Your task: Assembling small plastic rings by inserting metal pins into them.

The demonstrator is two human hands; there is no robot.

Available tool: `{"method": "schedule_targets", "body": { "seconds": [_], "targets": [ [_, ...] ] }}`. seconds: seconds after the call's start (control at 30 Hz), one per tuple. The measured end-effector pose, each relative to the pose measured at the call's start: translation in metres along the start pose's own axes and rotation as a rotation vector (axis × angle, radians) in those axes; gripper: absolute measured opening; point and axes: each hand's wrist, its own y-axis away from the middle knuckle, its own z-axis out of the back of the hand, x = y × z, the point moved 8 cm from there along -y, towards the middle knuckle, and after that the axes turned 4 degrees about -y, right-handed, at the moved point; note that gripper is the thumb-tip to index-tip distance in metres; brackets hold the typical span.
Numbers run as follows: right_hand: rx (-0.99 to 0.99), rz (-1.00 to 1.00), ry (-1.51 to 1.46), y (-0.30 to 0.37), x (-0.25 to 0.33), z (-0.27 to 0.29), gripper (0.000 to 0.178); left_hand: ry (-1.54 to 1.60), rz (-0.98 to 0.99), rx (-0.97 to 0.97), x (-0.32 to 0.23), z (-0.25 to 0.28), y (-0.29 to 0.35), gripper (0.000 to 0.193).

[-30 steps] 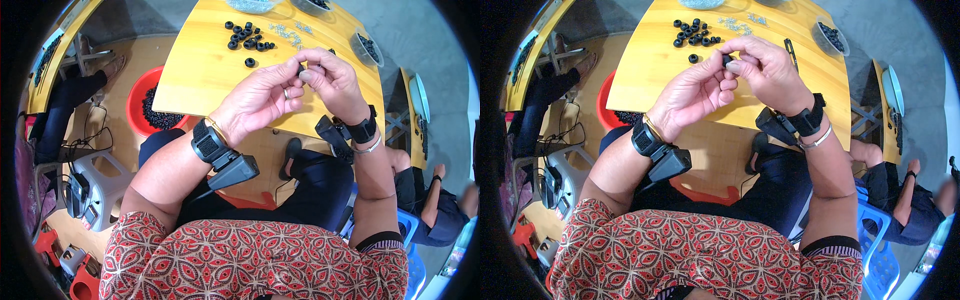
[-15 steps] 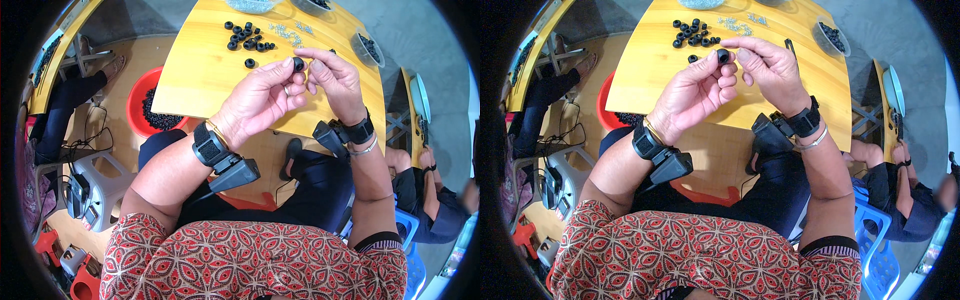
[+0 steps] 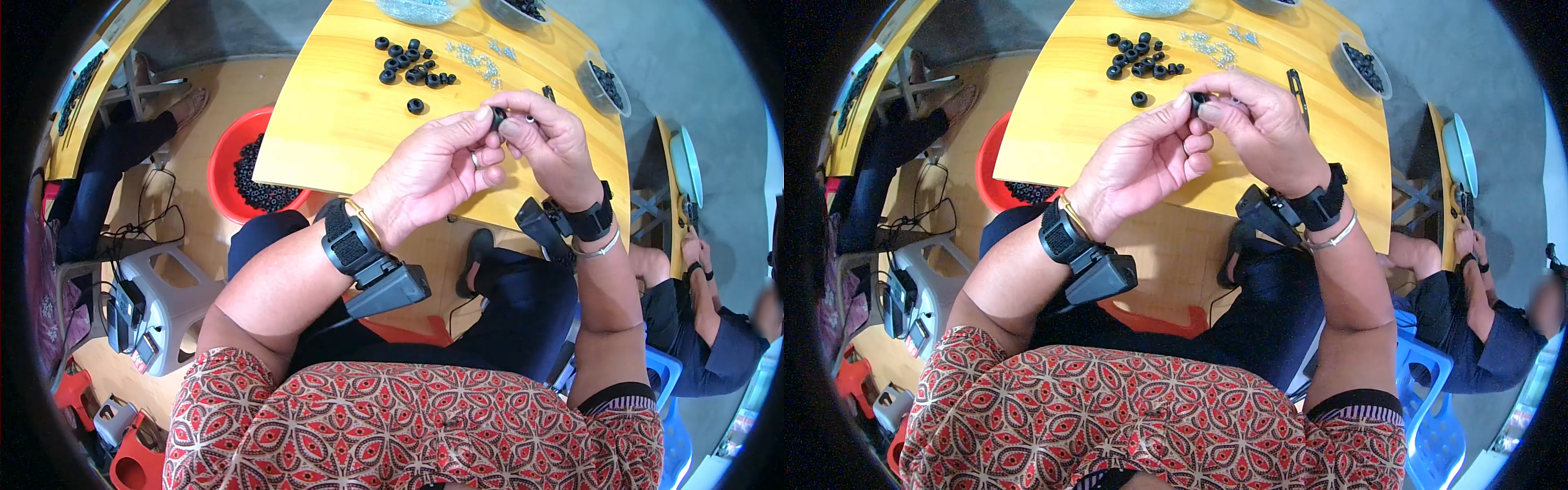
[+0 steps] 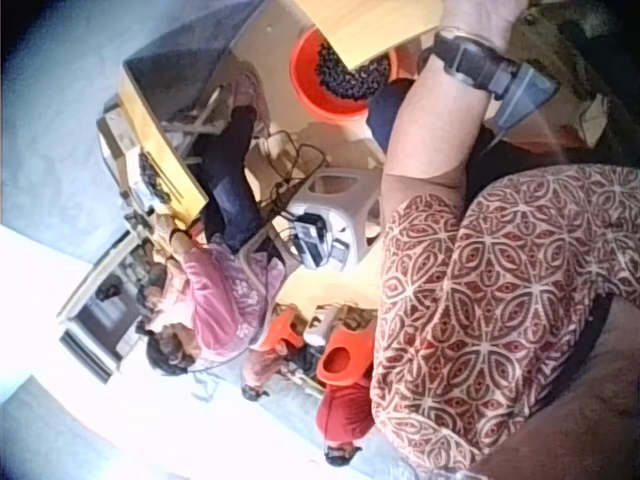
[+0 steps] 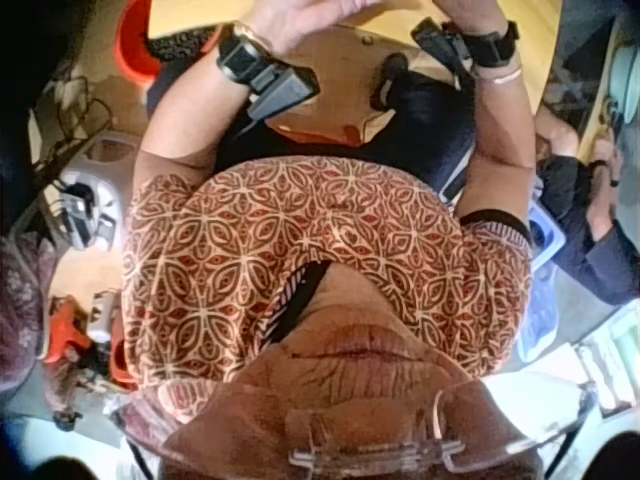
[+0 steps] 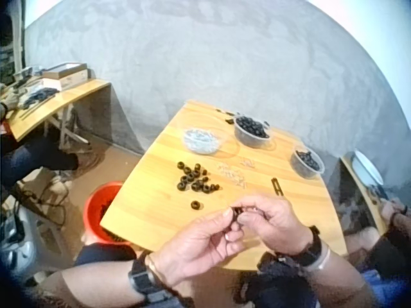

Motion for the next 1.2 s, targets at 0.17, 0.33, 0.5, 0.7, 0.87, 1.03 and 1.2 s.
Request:
{"method": "schedule_targets", "body": {
  "seconds": [0.17,0.33,0.5,0.7,0.87,1.03,1.2],
  "targets": [
    [0.097,-0.156,-0.077,-0.003,-0.02,0.003,0.016,-0.068,-0.018,-0.025,-0.001,0.004,0.0,0.017],
    [0.092,-0.311,0.245,-0.03,-0.056,0.009,0.019,-0.084,0.036,-0.135,0.008,0.018,0.002,0.016],
    [0.191,-0.155,0.457,-0.055,-0.072,-0.003,0.017,-0.102,0.023,-0.138,0.002,0.018,0.001,0.014],
    [0.227,-0.109,0.563,-0.061,-0.085,-0.01,0.015,-0.107,0.024,-0.124,0.002,0.016,0.001,0.013],
    [0.242,-0.083,0.482,-0.062,-0.085,-0.008,0.016,-0.089,0.019,-0.109,0.001,0.017,-0.002,0.014],
    [0.133,-0.384,0.107,-0.035,-0.064,0.014,0.02,-0.101,-0.02,-0.119,-0.009,0.022,-0.002,0.018],
    [-0.049,-0.29,-0.021,0.006,-0.025,0.017,0.016,-0.193,-0.11,-0.166,-0.018,0.019,0.0,0.02]
  ]
}}
